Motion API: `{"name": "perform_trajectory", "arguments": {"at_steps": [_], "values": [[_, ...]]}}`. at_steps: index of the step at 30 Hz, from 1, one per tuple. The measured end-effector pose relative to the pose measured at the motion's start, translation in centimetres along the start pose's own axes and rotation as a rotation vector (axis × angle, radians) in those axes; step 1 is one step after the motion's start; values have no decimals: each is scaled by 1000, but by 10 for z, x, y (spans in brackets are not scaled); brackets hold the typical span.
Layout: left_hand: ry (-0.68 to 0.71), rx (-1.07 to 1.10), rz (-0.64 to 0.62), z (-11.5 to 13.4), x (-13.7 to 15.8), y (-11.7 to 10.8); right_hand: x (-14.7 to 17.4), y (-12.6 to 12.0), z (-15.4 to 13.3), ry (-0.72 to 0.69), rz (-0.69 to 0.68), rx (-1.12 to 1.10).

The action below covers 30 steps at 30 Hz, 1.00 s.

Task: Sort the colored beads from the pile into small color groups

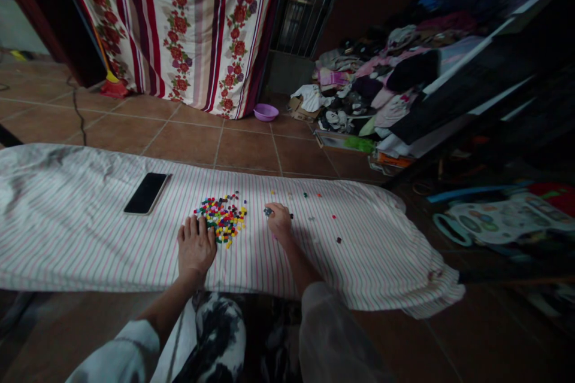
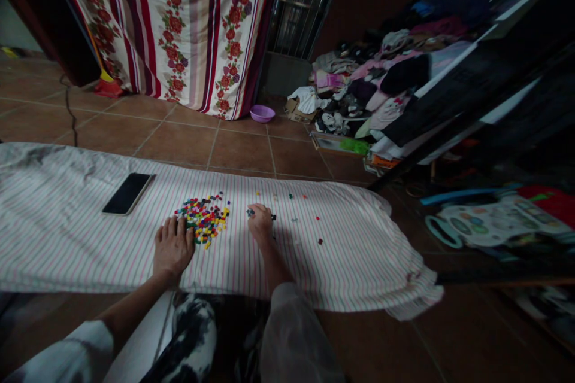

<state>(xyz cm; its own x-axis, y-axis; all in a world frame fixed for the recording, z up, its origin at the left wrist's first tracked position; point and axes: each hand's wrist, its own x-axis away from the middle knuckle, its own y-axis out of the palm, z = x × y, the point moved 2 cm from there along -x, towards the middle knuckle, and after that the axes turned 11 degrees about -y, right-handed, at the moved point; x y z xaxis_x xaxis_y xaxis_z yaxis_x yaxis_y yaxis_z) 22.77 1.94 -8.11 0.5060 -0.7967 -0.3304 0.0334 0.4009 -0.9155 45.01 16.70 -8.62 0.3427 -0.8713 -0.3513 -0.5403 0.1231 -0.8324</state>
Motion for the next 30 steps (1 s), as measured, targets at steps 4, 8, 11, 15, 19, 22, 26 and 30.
{"name": "perform_trajectory", "arguments": {"at_steps": [4, 8, 11, 15, 19, 22, 26, 30], "values": [[5, -9, 2, 0, 0, 0, 0, -1, 5, -44, -30, -41], [-2, -12, -7, 0, 0, -1, -1, -2, 11, -128, -138, -60], [4, -26, -14, 0, 0, -2, 1, -1, 15, -191, -198, -67], [3, -41, -13, 1, 0, -2, 4, 3, 21, -176, -179, -69], [-2, -43, -3, 1, 0, -1, 4, 5, 21, -143, -141, -85], [8, -41, 7, 1, 0, -1, 1, 4, 19, -141, -130, -90], [6, -38, 17, 1, -1, 0, -1, 2, 16, -156, -115, -78], [-1, -28, 21, 1, 0, 0, -1, 2, 16, -151, -96, -67]]}}
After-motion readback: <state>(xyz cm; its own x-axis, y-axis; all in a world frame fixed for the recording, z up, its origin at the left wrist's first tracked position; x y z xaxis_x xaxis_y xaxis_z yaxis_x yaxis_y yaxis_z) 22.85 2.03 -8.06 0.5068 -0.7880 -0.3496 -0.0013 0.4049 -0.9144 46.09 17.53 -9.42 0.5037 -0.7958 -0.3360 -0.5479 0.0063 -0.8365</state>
